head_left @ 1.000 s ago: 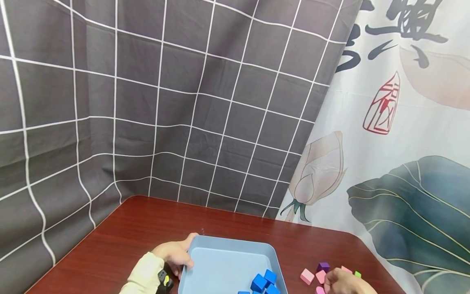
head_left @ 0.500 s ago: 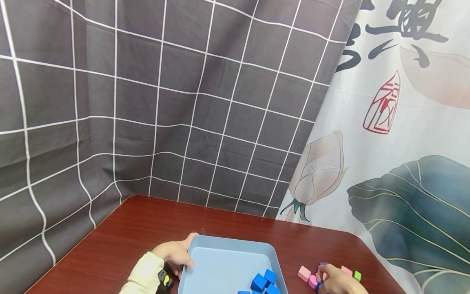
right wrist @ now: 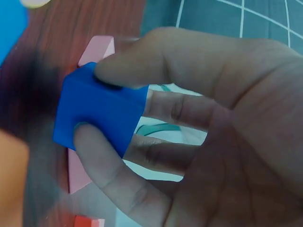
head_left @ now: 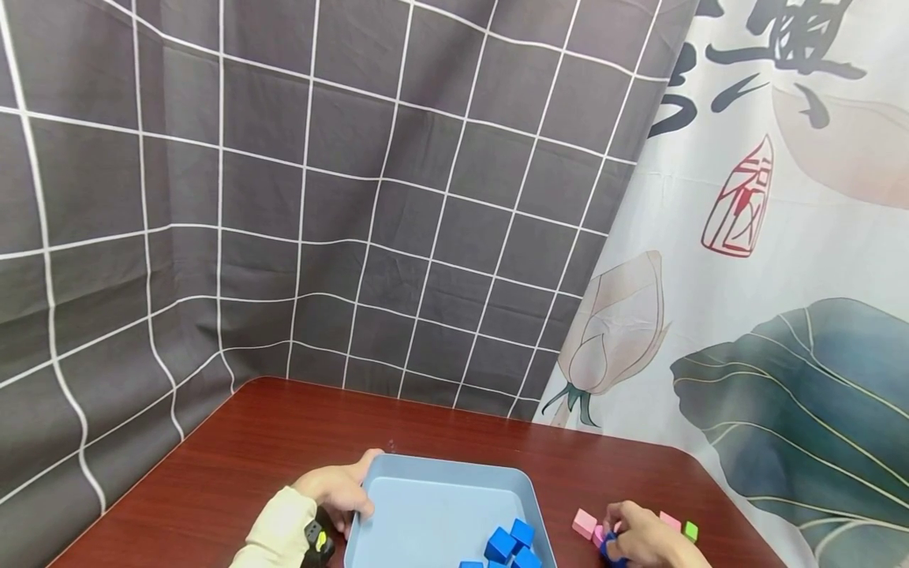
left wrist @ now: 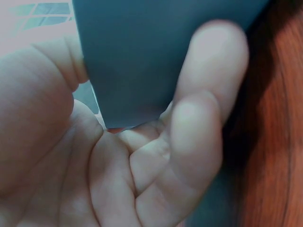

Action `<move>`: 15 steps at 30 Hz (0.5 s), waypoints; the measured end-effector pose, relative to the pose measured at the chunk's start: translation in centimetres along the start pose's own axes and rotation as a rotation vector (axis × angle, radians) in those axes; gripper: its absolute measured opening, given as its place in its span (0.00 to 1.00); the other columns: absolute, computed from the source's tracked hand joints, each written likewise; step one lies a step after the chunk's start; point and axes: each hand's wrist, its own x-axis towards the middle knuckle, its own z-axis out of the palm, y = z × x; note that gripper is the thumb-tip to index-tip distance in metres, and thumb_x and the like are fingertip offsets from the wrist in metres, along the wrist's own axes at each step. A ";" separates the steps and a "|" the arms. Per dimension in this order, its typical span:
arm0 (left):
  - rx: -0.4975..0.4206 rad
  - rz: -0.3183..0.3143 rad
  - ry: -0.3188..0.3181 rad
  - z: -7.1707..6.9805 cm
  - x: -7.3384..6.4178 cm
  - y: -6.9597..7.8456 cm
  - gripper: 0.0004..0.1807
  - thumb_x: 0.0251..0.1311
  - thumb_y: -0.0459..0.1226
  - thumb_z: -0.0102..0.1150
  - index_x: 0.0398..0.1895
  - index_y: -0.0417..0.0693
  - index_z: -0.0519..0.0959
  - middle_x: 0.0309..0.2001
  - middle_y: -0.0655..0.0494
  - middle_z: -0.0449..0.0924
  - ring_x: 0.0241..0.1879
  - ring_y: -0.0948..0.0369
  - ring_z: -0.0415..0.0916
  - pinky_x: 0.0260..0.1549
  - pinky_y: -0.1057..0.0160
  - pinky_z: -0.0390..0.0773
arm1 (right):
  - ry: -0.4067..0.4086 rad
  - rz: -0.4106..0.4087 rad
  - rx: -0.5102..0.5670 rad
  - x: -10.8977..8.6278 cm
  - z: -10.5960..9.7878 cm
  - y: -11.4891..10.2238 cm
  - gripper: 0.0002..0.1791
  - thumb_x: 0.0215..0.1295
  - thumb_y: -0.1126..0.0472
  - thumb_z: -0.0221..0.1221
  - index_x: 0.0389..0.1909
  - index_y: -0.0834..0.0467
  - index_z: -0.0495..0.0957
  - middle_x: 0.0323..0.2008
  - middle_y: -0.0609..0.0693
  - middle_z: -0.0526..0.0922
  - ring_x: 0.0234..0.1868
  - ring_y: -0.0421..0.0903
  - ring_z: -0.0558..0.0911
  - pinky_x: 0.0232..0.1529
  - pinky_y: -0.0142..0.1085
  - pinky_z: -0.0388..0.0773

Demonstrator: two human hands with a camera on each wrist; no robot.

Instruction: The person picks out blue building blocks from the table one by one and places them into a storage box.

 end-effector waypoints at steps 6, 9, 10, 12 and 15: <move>-0.001 -0.008 0.016 0.1 0.0 0.1 0.45 0.35 0.25 0.55 0.62 0.52 0.50 0.34 0.40 0.67 0.10 0.59 0.67 0.08 0.71 0.66 | 0.000 -0.034 -0.026 -0.1 0.2 -1.4 0.11 0.46 0.73 0.57 0.34 0.66 0.74 0.26 0.52 0.75 0.29 0.49 0.73 0.30 0.44 0.77; 0.004 -0.005 0.018 0.1 0.0 0.1 0.46 0.35 0.25 0.56 0.63 0.52 0.50 0.35 0.40 0.67 0.10 0.58 0.67 0.08 0.70 0.66 | 0.022 -0.014 -0.051 0.0 0.5 -2.2 0.16 0.45 0.73 0.59 0.39 0.67 0.74 0.30 0.53 0.76 0.31 0.51 0.74 0.34 0.48 0.78; 0.004 -0.005 0.017 0.0 0.0 0.1 0.46 0.36 0.25 0.56 0.63 0.52 0.50 0.35 0.40 0.67 0.10 0.58 0.67 0.08 0.70 0.66 | 0.027 -0.015 -0.062 0.0 0.6 -2.4 0.17 0.44 0.72 0.60 0.40 0.68 0.74 0.30 0.53 0.76 0.31 0.51 0.74 0.34 0.49 0.78; 0.001 -0.007 0.014 0.0 0.0 0.0 0.45 0.36 0.25 0.56 0.63 0.52 0.50 0.35 0.40 0.67 0.10 0.58 0.67 0.08 0.70 0.66 | 0.030 -0.026 -0.078 0.1 0.9 -2.7 0.17 0.44 0.72 0.61 0.40 0.68 0.74 0.29 0.53 0.76 0.31 0.51 0.74 0.34 0.49 0.78; -0.004 -0.003 0.012 0.0 0.0 0.0 0.45 0.36 0.25 0.56 0.62 0.52 0.50 0.34 0.39 0.67 0.10 0.59 0.67 0.08 0.70 0.66 | 0.031 -0.069 -0.095 0.2 1.4 -3.1 0.13 0.44 0.72 0.61 0.34 0.64 0.75 0.26 0.52 0.75 0.29 0.49 0.74 0.29 0.45 0.76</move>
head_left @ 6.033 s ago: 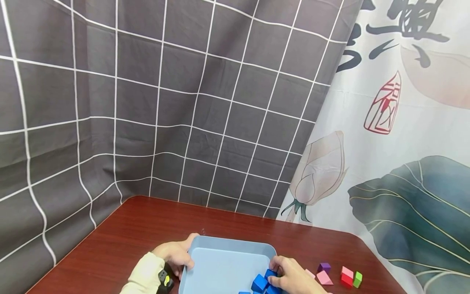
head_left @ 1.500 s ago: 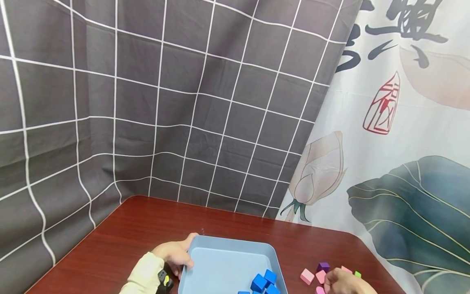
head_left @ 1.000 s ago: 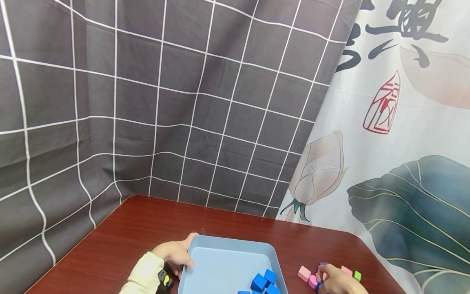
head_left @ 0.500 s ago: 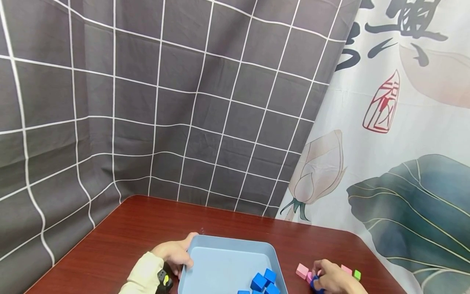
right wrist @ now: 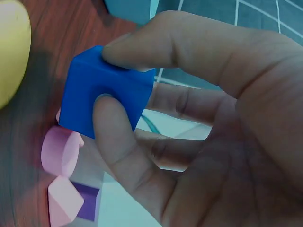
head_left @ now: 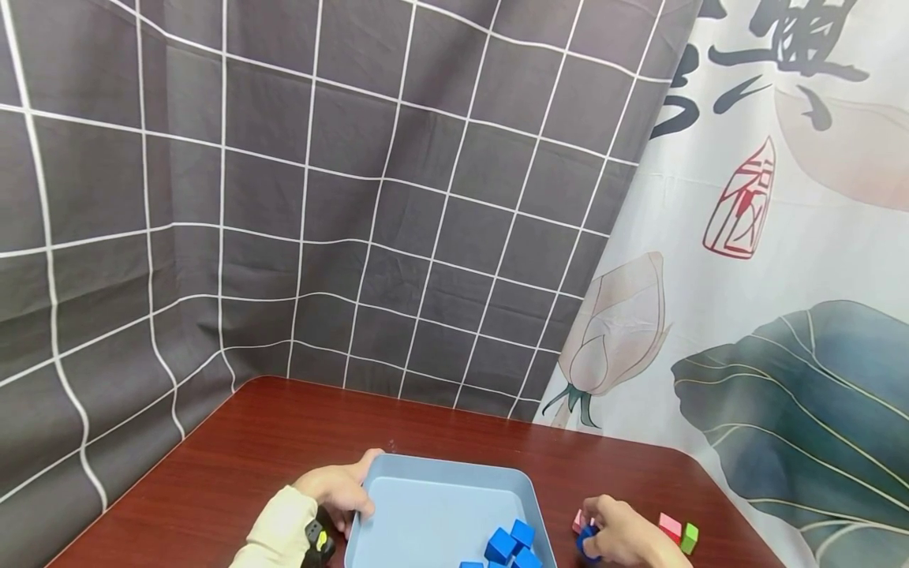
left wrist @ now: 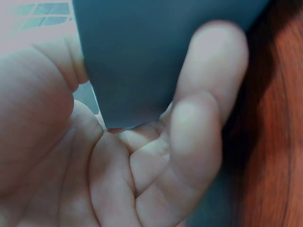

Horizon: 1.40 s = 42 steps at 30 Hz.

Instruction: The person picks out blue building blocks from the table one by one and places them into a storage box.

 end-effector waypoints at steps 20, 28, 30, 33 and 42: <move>0.000 0.002 -0.002 -0.1 0.0 0.1 0.46 0.35 0.25 0.56 0.63 0.52 0.49 0.33 0.38 0.68 0.09 0.59 0.68 0.08 0.71 0.66 | 0.059 -0.155 -0.055 1.4 2.1 -1.9 0.10 0.50 0.62 0.64 0.33 0.57 0.76 0.28 0.48 0.76 0.28 0.46 0.74 0.29 0.50 0.80; 0.000 0.004 -0.003 0.0 0.0 0.1 0.45 0.36 0.25 0.56 0.63 0.52 0.49 0.33 0.39 0.68 0.10 0.59 0.68 0.08 0.71 0.67 | 0.085 -0.165 -0.088 1.6 2.2 -2.3 0.13 0.49 0.60 0.66 0.36 0.57 0.76 0.30 0.48 0.76 0.30 0.45 0.74 0.30 0.52 0.80; 0.005 0.006 0.002 -0.1 0.0 0.1 0.46 0.36 0.25 0.55 0.63 0.52 0.49 0.33 0.39 0.69 0.09 0.59 0.68 0.08 0.71 0.66 | 0.100 -0.156 -0.085 1.7 2.2 -2.3 0.16 0.49 0.60 0.66 0.38 0.59 0.75 0.32 0.49 0.77 0.30 0.45 0.75 0.30 0.51 0.80; 0.008 0.008 0.008 -0.1 0.0 0.1 0.46 0.35 0.25 0.55 0.63 0.53 0.49 0.32 0.39 0.69 0.09 0.60 0.68 0.08 0.71 0.66 | 0.128 -0.148 -0.075 1.9 2.2 -2.1 0.19 0.48 0.59 0.66 0.40 0.61 0.73 0.33 0.50 0.77 0.30 0.45 0.75 0.30 0.50 0.80; -0.015 0.017 -0.009 0.0 0.1 -0.1 0.44 0.36 0.25 0.55 0.61 0.52 0.50 0.34 0.40 0.67 0.09 0.59 0.67 0.08 0.70 0.66 | 0.209 -0.165 -0.019 2.1 2.3 -1.7 0.18 0.50 0.61 0.65 0.38 0.61 0.69 0.28 0.50 0.74 0.27 0.44 0.74 0.29 0.46 0.81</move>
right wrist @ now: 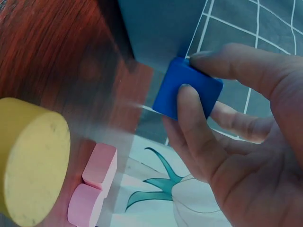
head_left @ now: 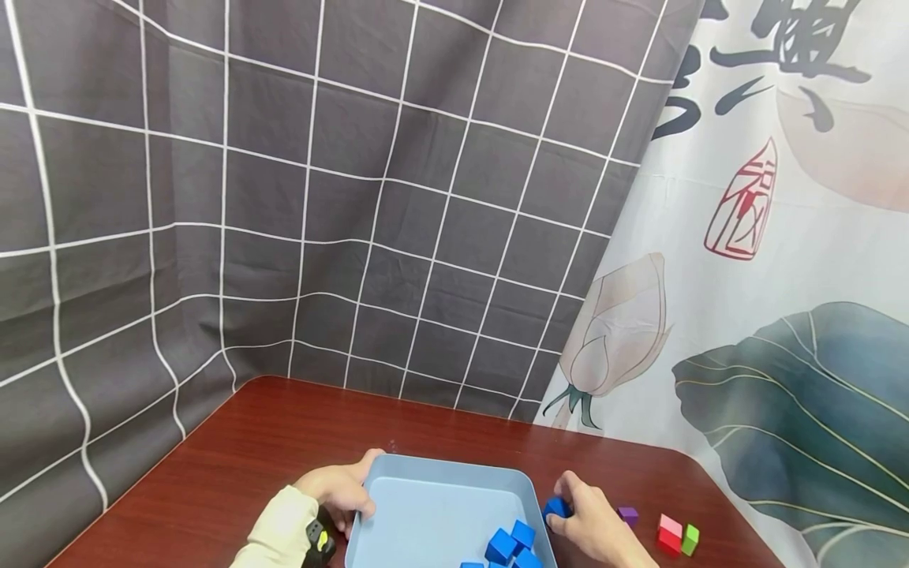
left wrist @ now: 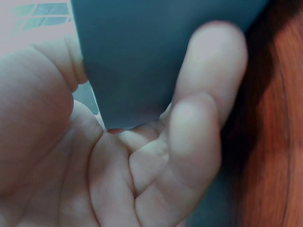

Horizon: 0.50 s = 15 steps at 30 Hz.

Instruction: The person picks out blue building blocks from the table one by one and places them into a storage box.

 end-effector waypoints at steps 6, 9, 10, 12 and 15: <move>0.003 -0.002 0.001 0.0 0.0 0.0 0.44 0.36 0.25 0.56 0.61 0.52 0.51 0.34 0.39 0.68 0.09 0.59 0.67 0.08 0.70 0.67 | 0.071 -0.026 0.004 0.1 0.1 -0.1 0.17 0.50 0.61 0.65 0.37 0.60 0.69 0.27 0.49 0.75 0.27 0.43 0.74 0.28 0.41 0.82; 0.000 -0.006 -0.002 -0.1 0.0 0.1 0.44 0.36 0.25 0.56 0.61 0.52 0.50 0.34 0.39 0.68 0.09 0.59 0.67 0.08 0.70 0.66 | 0.110 -0.039 -0.010 0.2 0.1 -0.1 0.15 0.50 0.62 0.65 0.34 0.59 0.70 0.25 0.48 0.74 0.25 0.42 0.73 0.27 0.34 0.81; -0.001 -0.008 -0.003 -0.1 0.0 0.1 0.44 0.36 0.26 0.56 0.61 0.52 0.50 0.33 0.39 0.68 0.09 0.59 0.67 0.08 0.71 0.66 | 0.123 -0.047 -0.014 0.3 0.2 -0.2 0.14 0.50 0.63 0.65 0.34 0.59 0.71 0.25 0.47 0.74 0.25 0.42 0.73 0.27 0.32 0.81; 0.001 -0.012 -0.004 -0.1 0.0 0.1 0.44 0.37 0.26 0.56 0.62 0.52 0.50 0.33 0.39 0.68 0.09 0.59 0.67 0.08 0.71 0.66 | 0.138 -0.058 -0.013 0.3 0.4 -0.3 0.13 0.50 0.63 0.65 0.32 0.58 0.71 0.23 0.46 0.73 0.24 0.40 0.72 0.25 0.29 0.79; 0.006 -0.014 -0.002 -0.1 0.0 0.1 0.44 0.37 0.26 0.56 0.62 0.52 0.50 0.34 0.39 0.68 0.09 0.59 0.67 0.08 0.71 0.67 | 0.157 -0.077 -0.009 0.4 0.6 -0.5 0.11 0.50 0.63 0.65 0.31 0.57 0.71 0.23 0.46 0.72 0.23 0.40 0.71 0.25 0.27 0.78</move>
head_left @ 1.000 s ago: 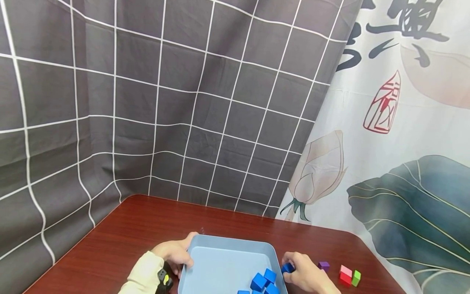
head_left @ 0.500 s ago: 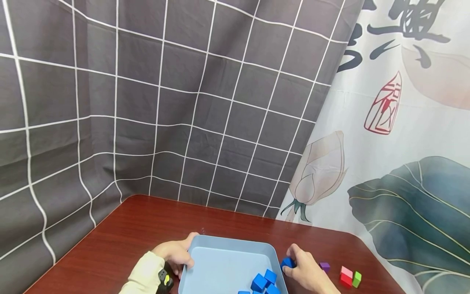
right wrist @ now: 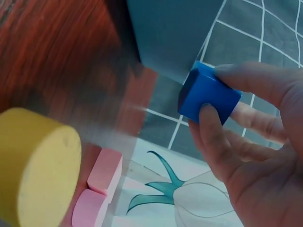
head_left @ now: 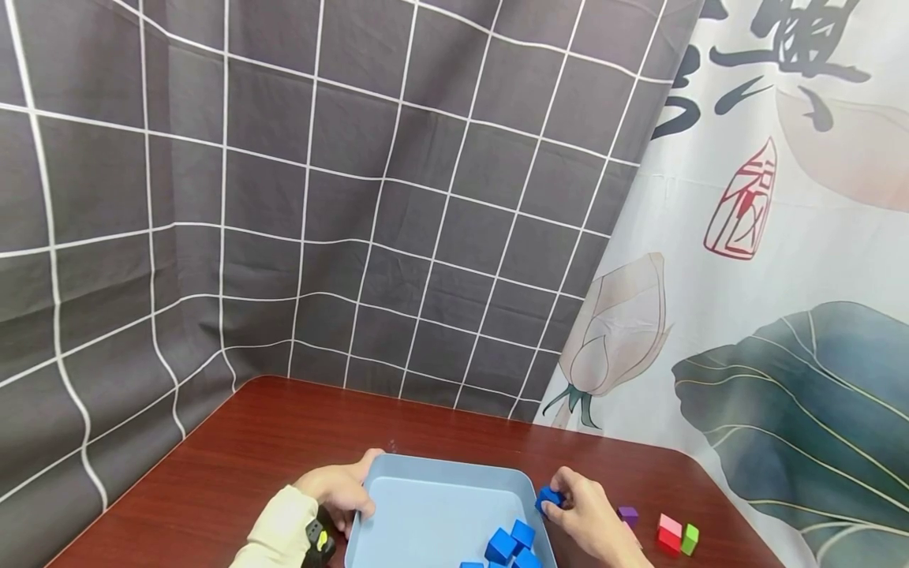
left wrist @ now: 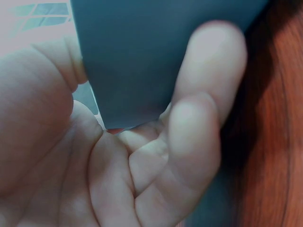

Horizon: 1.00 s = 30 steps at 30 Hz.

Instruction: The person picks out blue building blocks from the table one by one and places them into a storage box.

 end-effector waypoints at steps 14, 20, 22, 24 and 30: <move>0.004 -0.017 0.013 0.0 0.0 0.0 0.45 0.37 0.25 0.56 0.63 0.52 0.49 0.33 0.38 0.68 0.10 0.60 0.67 0.08 0.72 0.66 | -0.032 -0.086 0.057 0.1 0.8 -0.5 0.12 0.53 0.58 0.64 0.34 0.55 0.71 0.29 0.46 0.75 0.27 0.38 0.73 0.31 0.32 0.81; 0.010 -0.010 0.016 0.0 0.0 0.0 0.45 0.37 0.26 0.56 0.62 0.53 0.50 0.33 0.39 0.68 0.10 0.59 0.68 0.08 0.71 0.66 | -0.057 -0.118 0.093 0.2 0.9 -0.8 0.12 0.54 0.58 0.63 0.35 0.56 0.71 0.31 0.46 0.75 0.28 0.37 0.75 0.32 0.33 0.81; 0.013 0.000 0.019 0.0 0.0 0.0 0.45 0.36 0.26 0.56 0.62 0.53 0.50 0.33 0.40 0.68 0.10 0.59 0.68 0.08 0.71 0.66 | -0.063 -0.132 0.099 0.2 1.0 -0.9 0.11 0.55 0.59 0.63 0.35 0.56 0.71 0.31 0.46 0.76 0.28 0.36 0.76 0.32 0.32 0.81; 0.014 0.011 0.021 0.1 0.0 -0.1 0.44 0.35 0.26 0.56 0.61 0.53 0.51 0.33 0.40 0.68 0.09 0.59 0.68 0.08 0.70 0.66 | -0.068 -0.139 0.100 0.2 1.0 -0.8 0.11 0.55 0.58 0.62 0.35 0.55 0.71 0.31 0.45 0.76 0.28 0.36 0.76 0.33 0.32 0.81; 0.011 0.025 0.018 0.2 -0.1 -0.1 0.44 0.34 0.25 0.55 0.61 0.52 0.51 0.33 0.41 0.69 0.09 0.59 0.67 0.08 0.70 0.66 | -0.113 -0.171 0.070 0.3 1.5 -0.6 0.10 0.55 0.58 0.62 0.35 0.54 0.71 0.30 0.44 0.74 0.28 0.35 0.73 0.31 0.30 0.80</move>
